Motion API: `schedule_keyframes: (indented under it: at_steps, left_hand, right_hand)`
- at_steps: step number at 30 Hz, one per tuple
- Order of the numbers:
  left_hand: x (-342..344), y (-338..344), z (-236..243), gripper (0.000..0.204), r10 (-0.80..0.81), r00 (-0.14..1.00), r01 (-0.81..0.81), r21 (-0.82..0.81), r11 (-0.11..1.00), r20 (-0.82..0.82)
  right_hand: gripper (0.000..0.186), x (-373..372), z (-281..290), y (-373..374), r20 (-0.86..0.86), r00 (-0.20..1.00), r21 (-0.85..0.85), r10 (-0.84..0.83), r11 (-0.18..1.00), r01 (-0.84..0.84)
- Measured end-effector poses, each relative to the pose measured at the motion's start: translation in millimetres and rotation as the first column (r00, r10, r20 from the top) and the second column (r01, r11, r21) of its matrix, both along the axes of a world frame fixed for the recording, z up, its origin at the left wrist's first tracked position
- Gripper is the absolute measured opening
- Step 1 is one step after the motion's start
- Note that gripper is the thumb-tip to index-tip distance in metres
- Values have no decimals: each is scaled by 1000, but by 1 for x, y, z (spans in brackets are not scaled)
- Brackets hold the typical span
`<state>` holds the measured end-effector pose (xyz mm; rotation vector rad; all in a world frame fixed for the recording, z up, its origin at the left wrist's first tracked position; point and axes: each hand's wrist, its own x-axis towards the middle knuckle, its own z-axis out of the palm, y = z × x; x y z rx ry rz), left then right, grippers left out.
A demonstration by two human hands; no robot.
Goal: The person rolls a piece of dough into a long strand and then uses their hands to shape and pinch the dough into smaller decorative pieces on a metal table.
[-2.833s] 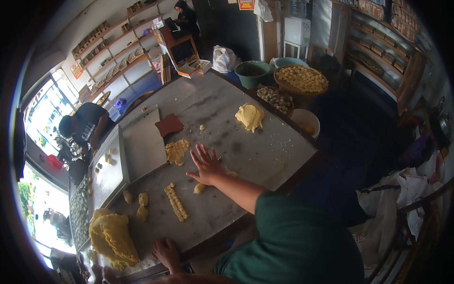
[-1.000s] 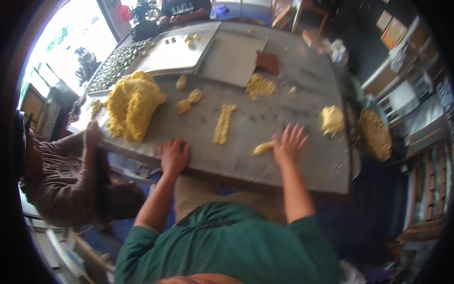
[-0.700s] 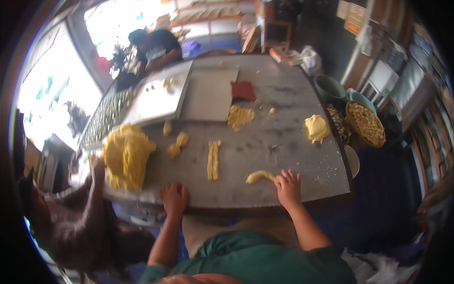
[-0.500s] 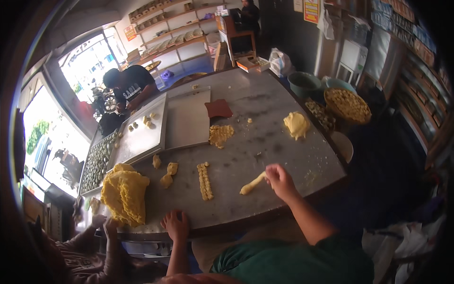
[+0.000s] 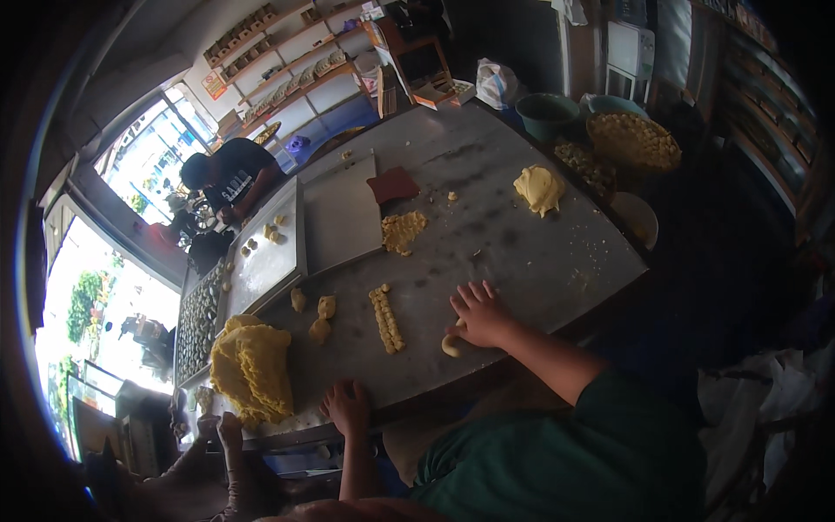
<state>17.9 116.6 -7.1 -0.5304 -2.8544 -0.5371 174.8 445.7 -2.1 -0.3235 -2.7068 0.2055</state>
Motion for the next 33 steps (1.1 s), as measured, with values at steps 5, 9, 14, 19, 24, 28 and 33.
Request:
schedule_keyframes:
  at_steps: [5, 9, 14, 19, 24, 28, 33]
  left_hand:
    - [1, -11, 3, 29, -16, 1000, 16, -2, 1000, -20]
    - [4, -5, 7, 28, 6, 1000, -6, 1, 1000, 22]
    - [1, -6, 7, 30, -5, 1000, 5, -10, 1000, -3]
    - [0, -4, 5, 31, -43, 999, 43, 11, 999, 31]
    - [-1, -4, -1, 30, -52, 998, 52, -4, 999, -22]
    - [5, -8, 5, 30, -8, 999, 8, -15, 1000, -36]
    - [1, -12, 2, 31, -20, 1000, 20, 1, 1000, -20]
  right_hand:
    - [76, 31, 13, -32, 347, 936, 27, -61, 998, 55]
    - [82, 30, 7, -15, 495, 868, 20, -31, 999, 25]
    - [90, -27, 7, 25, 427, 901, -32, -76, 995, 99]
    - [96, -77, 1, 61, 257, 943, 14, -211, 977, 215]
    - [92, -49, -26, 56, 342, 936, -83, -80, 990, 115]
    - [86, 29, -12, 6, 421, 907, 12, 2, 1000, -7]
    - [88, 31, -3, 19, 412, 911, 48, -22, 999, 3]
